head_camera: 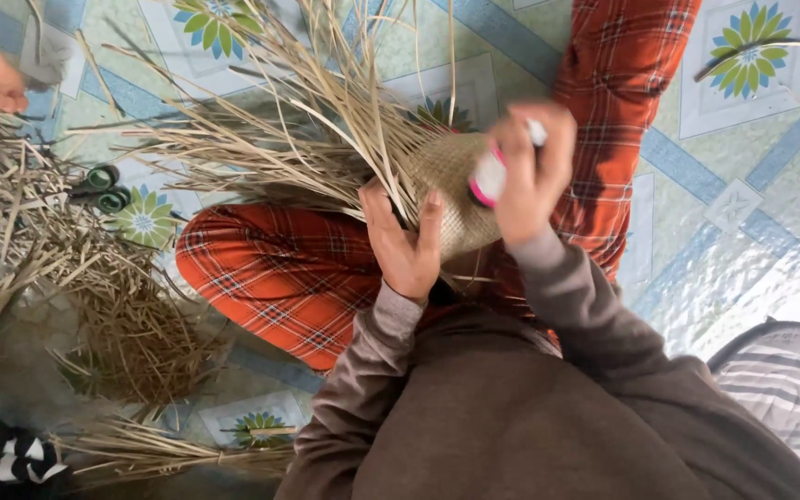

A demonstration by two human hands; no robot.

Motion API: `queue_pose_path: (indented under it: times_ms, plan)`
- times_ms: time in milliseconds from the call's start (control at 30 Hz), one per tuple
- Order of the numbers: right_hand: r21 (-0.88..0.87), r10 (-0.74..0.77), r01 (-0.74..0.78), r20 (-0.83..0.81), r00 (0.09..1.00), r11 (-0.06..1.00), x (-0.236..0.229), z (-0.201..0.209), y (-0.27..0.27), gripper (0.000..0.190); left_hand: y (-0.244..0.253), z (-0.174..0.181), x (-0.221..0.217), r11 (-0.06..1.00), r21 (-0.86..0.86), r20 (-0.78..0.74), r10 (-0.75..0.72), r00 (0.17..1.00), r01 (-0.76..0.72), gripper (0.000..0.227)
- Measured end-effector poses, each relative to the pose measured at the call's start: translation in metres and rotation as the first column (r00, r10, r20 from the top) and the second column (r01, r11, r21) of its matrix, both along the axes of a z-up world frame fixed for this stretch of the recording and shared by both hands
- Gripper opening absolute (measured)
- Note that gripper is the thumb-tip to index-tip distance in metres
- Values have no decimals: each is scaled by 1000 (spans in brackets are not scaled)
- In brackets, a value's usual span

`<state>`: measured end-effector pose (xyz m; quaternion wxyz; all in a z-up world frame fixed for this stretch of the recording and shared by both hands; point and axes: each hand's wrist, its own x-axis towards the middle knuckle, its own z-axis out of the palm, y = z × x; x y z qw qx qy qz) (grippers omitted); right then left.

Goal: Shaping and finishing a woven item by applying a liquid adhesive or stiffener and manually pressing the strands into place.

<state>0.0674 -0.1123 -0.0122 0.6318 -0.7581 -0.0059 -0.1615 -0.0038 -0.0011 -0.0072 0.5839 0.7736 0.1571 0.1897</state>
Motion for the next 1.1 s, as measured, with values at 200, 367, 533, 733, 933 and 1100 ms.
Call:
queue_pose_path:
  times_ms: [200,367,533,733,933,1100]
  plan:
    - [-41,106,-101,165,981,994,-31,1,-4,10,1,26,9,1000,17,9,-17,1000,17,27]
    - [67,185,-183,-27,982,981,46,0,56,9,4,9,2,999,22,34,-34,999,33,28]
    - [146,126,-127,17,992,981,11,22,31,7,5,10,4,998,-45,59,-35,998,38,34]
    - [51,115,-131,239,964,990,-37,-1,2,10,4,37,18,991,-135,94,1,996,12,37]
    - [39,322,-321,-43,946,946,38,19,55,21,3,3,-4,995,-100,-101,1,995,-11,34]
    - [255,98,-67,-111,989,965,-14,16,16,23,5,7,-4,989,-145,-88,-10,996,-3,33]
